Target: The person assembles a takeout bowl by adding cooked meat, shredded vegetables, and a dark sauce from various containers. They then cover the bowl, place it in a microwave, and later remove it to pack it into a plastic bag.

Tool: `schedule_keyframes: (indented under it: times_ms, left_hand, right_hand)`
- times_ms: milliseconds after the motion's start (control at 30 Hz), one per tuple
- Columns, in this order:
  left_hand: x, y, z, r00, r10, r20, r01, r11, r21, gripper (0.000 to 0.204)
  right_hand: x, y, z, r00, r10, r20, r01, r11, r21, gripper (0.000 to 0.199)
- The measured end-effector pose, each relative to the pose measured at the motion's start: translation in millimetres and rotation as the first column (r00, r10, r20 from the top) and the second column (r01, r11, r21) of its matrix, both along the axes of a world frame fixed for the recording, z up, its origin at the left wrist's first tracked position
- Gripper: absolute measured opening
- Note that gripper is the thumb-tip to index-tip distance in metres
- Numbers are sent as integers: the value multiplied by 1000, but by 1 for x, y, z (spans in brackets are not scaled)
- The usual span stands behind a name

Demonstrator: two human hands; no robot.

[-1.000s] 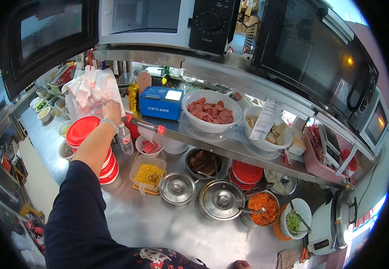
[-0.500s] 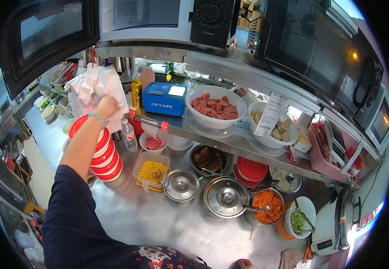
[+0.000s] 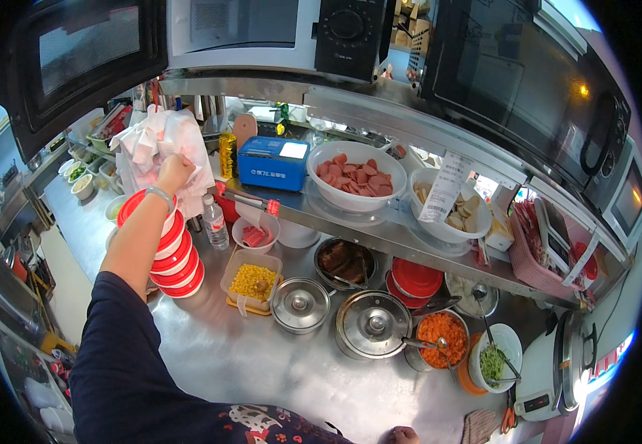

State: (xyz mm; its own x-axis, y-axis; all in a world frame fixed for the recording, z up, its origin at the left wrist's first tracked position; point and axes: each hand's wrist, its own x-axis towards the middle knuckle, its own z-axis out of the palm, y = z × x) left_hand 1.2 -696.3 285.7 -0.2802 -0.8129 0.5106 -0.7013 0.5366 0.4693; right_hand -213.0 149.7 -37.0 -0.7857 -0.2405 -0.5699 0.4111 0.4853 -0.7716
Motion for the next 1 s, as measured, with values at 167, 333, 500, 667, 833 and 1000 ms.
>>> schedule_keyframes:
  times_ms: [167,333,500,667,833,1000]
  left_hand:
    - [-22,39,-1,934,-22,357,154,925,-347,8]
    - [-74,144,-17,750,-268,605,558,747,-361,10]
    - [-86,337,-46,389,-863,-321,920,385,81,14]
    - [-77,500,-66,134,-598,-790,984,-14,177,11]
    - [-64,516,-117,188,-389,-902,981,121,152,24]
    - [-7,546,-166,492,-627,-603,820,568,79,70]
  right_hand:
    - [-6,5,-7,999,39,-3,-39,998,40,21]
    - [-2,0,5,980,164,-117,-158,986,58,25]
    - [27,-64,90,897,337,-287,-378,920,-101,45]
    - [58,-169,190,713,418,-562,-699,369,-612,96]
    - [62,-199,257,471,733,-491,-705,647,290,50]
    - [73,-192,289,-250,384,-889,-819,406,406,12]
